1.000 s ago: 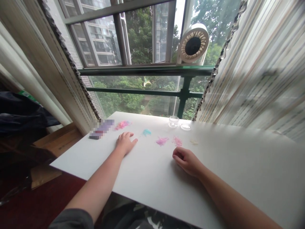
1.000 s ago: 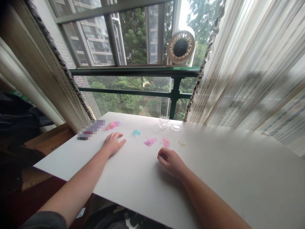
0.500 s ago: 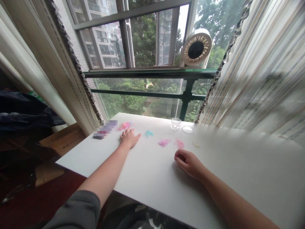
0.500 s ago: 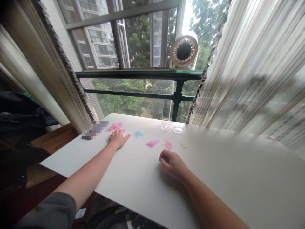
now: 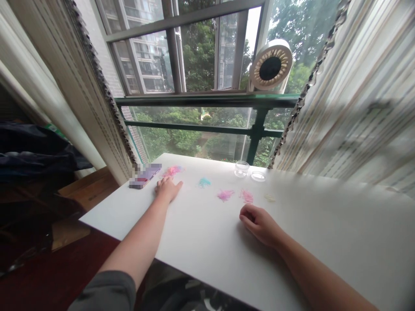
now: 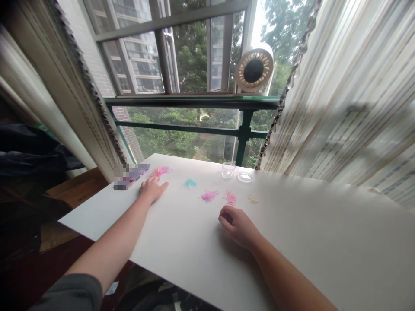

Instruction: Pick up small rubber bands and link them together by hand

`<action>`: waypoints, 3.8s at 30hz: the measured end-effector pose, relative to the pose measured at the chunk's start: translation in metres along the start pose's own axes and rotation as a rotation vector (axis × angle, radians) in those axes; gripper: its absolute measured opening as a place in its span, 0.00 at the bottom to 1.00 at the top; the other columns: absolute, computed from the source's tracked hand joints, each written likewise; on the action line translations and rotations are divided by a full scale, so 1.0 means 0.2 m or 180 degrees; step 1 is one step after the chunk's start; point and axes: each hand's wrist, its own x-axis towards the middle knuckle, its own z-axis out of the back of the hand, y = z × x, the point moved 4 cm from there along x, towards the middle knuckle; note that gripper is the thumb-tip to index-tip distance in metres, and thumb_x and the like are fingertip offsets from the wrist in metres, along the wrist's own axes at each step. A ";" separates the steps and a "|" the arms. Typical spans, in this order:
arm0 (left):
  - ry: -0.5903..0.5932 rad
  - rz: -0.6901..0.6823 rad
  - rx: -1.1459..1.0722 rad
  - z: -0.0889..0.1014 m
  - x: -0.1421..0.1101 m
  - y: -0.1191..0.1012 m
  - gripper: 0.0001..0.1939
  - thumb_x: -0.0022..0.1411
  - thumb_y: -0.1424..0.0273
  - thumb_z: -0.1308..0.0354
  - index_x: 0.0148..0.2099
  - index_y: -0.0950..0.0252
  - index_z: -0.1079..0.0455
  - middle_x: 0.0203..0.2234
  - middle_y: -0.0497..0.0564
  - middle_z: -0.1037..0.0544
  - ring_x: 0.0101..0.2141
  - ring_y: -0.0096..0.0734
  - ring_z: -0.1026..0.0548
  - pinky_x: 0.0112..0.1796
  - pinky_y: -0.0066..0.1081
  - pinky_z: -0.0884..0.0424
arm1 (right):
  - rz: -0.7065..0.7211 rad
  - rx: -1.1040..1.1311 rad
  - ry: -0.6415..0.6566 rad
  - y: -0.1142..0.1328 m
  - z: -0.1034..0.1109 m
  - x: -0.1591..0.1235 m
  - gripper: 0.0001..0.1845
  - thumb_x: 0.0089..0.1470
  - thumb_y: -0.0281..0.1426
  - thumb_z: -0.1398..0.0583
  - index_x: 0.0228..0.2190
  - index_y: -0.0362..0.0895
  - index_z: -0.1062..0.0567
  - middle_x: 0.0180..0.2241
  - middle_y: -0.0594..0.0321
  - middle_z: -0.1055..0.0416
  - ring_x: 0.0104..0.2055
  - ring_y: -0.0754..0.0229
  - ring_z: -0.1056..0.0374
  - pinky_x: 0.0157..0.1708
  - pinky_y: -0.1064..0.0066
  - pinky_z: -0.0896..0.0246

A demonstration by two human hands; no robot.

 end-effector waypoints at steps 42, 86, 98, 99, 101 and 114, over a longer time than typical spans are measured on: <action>-0.0981 -0.0023 -0.2208 -0.01 0.09 0.09 0.12 0.49 0.65 0.44 0.35 0.67 0.31 0.32 0.53 0.23 0.33 0.31 0.25 0.37 0.28 0.30 | -0.0026 0.0020 0.0010 0.00 0.00 0.00 0.05 0.49 0.30 0.47 0.24 0.43 0.34 0.18 0.69 0.41 0.22 0.66 0.46 0.23 0.75 0.52; -0.0186 -0.0837 -0.1395 0.05 -0.10 -0.05 0.09 0.51 0.65 0.47 0.32 0.63 0.31 0.32 0.49 0.23 0.36 0.32 0.26 0.39 0.28 0.33 | -0.0032 -0.0016 0.0038 0.01 -0.01 0.00 0.06 0.49 0.30 0.47 0.23 0.43 0.34 0.18 0.69 0.40 0.21 0.67 0.46 0.22 0.75 0.53; 0.0804 -0.2506 -0.2044 0.08 -0.57 -0.55 0.09 0.54 0.65 0.47 0.29 0.64 0.31 0.22 0.48 0.26 0.24 0.26 0.31 0.27 0.25 0.36 | -0.0005 0.0011 0.0002 0.01 -0.02 0.01 0.04 0.49 0.29 0.46 0.24 0.43 0.33 0.19 0.69 0.40 0.22 0.67 0.46 0.22 0.76 0.52; 0.0941 -0.2715 -0.2077 0.08 -0.62 -0.60 0.09 0.53 0.65 0.46 0.29 0.65 0.30 0.22 0.48 0.26 0.23 0.25 0.31 0.27 0.25 0.36 | 0.0011 0.0033 -0.0025 0.01 -0.02 0.01 0.04 0.49 0.29 0.46 0.24 0.42 0.33 0.19 0.69 0.39 0.22 0.67 0.45 0.23 0.76 0.52; 0.1116 -0.2936 -0.2170 0.07 -0.69 -0.71 0.08 0.53 0.66 0.44 0.29 0.66 0.30 0.21 0.48 0.27 0.23 0.24 0.32 0.26 0.25 0.37 | 0.0035 0.0086 -0.0098 0.00 -0.02 0.01 0.03 0.49 0.29 0.46 0.25 0.42 0.34 0.20 0.68 0.38 0.23 0.67 0.45 0.23 0.76 0.51; 0.0921 -0.2900 -0.2690 0.00 -0.77 -0.84 0.04 0.53 0.71 0.45 0.31 0.67 0.31 0.25 0.49 0.26 0.28 0.26 0.31 0.31 0.26 0.37 | 0.0131 0.0334 -0.0403 -0.03 -0.01 0.01 0.06 0.49 0.27 0.46 0.32 0.42 0.34 0.21 0.69 0.38 0.23 0.67 0.44 0.23 0.76 0.51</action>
